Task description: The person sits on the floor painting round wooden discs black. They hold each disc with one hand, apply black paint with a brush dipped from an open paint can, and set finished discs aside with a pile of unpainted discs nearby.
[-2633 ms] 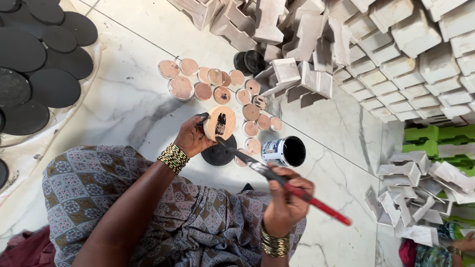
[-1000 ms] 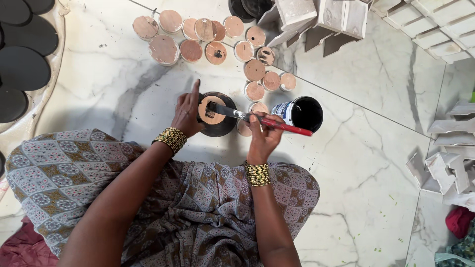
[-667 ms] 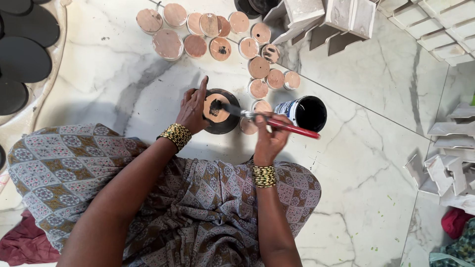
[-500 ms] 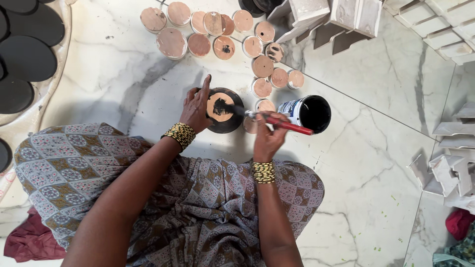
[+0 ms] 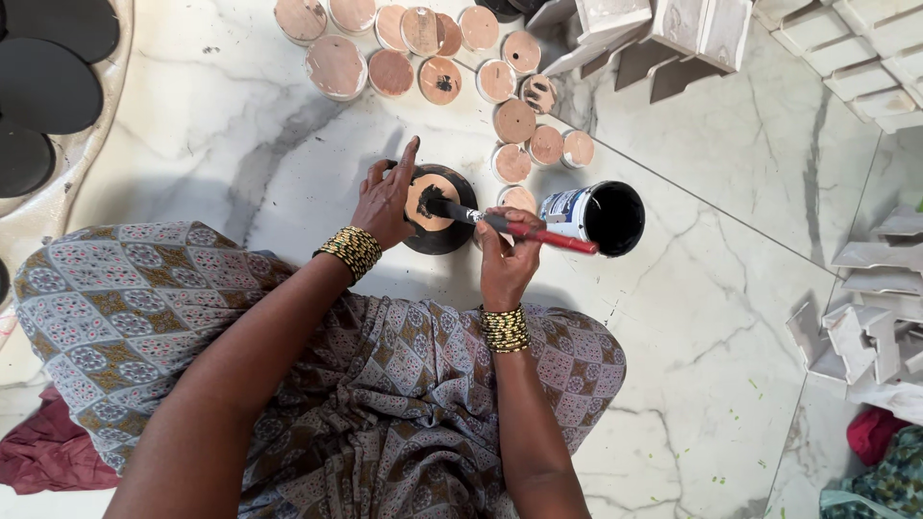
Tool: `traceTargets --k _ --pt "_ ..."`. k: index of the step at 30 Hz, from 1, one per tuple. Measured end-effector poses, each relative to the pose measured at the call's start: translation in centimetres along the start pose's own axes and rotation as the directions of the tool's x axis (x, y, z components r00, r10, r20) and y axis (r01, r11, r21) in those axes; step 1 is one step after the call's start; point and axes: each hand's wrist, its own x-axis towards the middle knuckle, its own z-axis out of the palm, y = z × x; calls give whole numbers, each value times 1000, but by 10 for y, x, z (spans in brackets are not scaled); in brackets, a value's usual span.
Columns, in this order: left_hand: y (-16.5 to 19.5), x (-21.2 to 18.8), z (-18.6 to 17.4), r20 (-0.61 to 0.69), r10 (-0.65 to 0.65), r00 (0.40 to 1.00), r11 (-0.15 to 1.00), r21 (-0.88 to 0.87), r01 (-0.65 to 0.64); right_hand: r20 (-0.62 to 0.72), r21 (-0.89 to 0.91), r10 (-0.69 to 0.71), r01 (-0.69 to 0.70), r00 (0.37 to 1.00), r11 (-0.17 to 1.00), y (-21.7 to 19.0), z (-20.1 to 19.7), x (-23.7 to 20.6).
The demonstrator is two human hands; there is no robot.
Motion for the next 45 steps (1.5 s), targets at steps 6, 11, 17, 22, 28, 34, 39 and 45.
traceTargets --k 6,11,17,22,28,34,39,45 --pt "-1 0 -2 -16 7 1000 1000 -22 -7 -235 77 -55 75 970 994 7 -5 12" --pt "0 0 -3 -4 -12 1000 1000 4 12 -155 67 -43 54 987 996 17 5 11" --pt "-2 0 -2 -6 16 1000 1000 0 -16 -187 127 62 -38 980 991 6 -6 6" --pt "-4 -2 0 -7 24 1000 1000 7 -24 -250 151 102 -65 963 986 18 12 12" --pt "-3 -2 -1 -32 30 999 1000 0 -30 -152 102 170 -155 974 983 17 2 3" --pt "-2 -2 -1 -17 55 998 998 -23 -56 -215 156 112 -79 970 985 20 2 6" --pt "-3 -4 -3 -42 79 996 997 15 -78 -73 142 119 -107 990 984 14 14 8" --pt "-7 -2 0 -61 87 994 996 20 -86 -49 93 -42 46 998 995 -6 0 4"
